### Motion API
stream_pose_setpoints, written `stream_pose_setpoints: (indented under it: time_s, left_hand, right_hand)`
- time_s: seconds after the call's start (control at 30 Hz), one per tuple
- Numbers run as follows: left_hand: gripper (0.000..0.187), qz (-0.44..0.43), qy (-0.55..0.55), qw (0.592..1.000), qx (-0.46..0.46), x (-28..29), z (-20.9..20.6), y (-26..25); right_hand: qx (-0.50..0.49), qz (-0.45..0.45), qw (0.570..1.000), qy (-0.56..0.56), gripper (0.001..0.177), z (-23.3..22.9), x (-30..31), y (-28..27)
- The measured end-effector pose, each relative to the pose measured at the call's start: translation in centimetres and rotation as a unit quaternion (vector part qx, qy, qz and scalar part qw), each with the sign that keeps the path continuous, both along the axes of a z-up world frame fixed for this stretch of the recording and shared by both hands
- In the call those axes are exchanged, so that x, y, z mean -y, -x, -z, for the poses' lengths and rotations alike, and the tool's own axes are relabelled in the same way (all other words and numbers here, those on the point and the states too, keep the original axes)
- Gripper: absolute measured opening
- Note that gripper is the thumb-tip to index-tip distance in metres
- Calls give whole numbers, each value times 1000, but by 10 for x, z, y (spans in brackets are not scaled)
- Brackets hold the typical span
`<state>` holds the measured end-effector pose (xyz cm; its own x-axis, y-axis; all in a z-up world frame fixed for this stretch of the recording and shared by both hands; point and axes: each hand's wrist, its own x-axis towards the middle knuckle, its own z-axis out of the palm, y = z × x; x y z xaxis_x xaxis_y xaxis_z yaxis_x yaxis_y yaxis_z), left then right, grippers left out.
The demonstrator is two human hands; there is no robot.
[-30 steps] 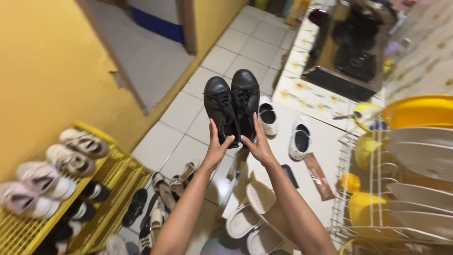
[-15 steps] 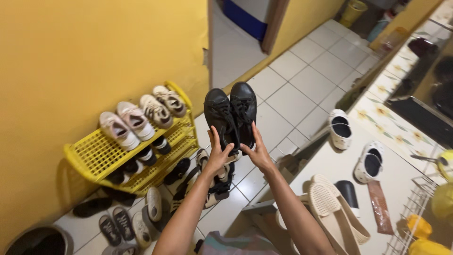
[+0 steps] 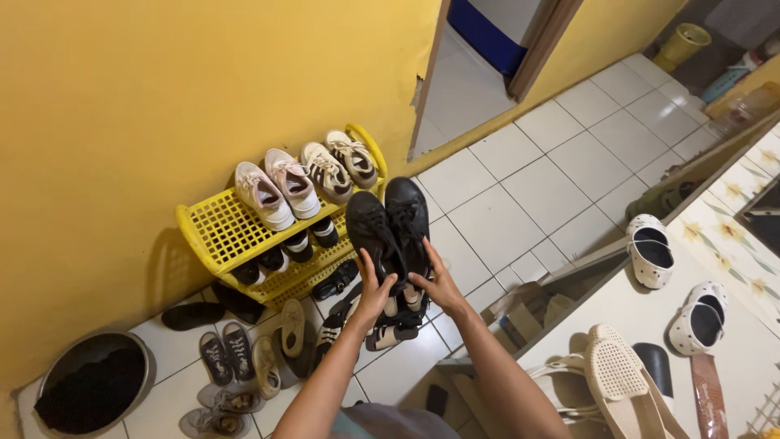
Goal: The person picks up various shoes from the floor and a countertop and places them onto a yellow two-tier plastic shoe rack. The person handles sneakers, sandals, and flats, arranging them on the rack's shelves.
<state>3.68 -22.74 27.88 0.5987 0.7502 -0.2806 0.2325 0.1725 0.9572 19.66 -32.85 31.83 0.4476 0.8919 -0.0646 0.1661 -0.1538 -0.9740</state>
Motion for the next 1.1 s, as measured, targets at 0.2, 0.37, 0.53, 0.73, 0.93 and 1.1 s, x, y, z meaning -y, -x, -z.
stream_pose_setpoints:
  time_s: [0.2, 0.37, 0.53, 0.73, 0.93, 1.1]
  left_hand:
    - [106, -65, 48, 997, -1, 9, 32, 7]
    - [107, -104, 41, 994, -16, 8, 56, 1]
    - [105, -111, 84, 990, -35, 2, 74, -11]
    - [106, -132, 74, 988, -43, 2, 115, -29]
    - [103, -144, 149, 977, -55, -19, 156, -41]
    - [102, -171, 164, 970, -53, -53, 191, -55]
  right_hand:
    - [-17, -41, 998, 43, 90, 21, -6, -5]
    - [-40, -72, 995, 53, 86, 48, -22, -20]
    - [-117, -63, 983, 126, 86, 89, -33, -44]
    - [-175, -75, 969, 156, 84, 149, -47, -74]
    - [-205, -84, 957, 188, 79, 180, -68, -100]
    - [-223, -98, 952, 186, 76, 210, -114, -123]
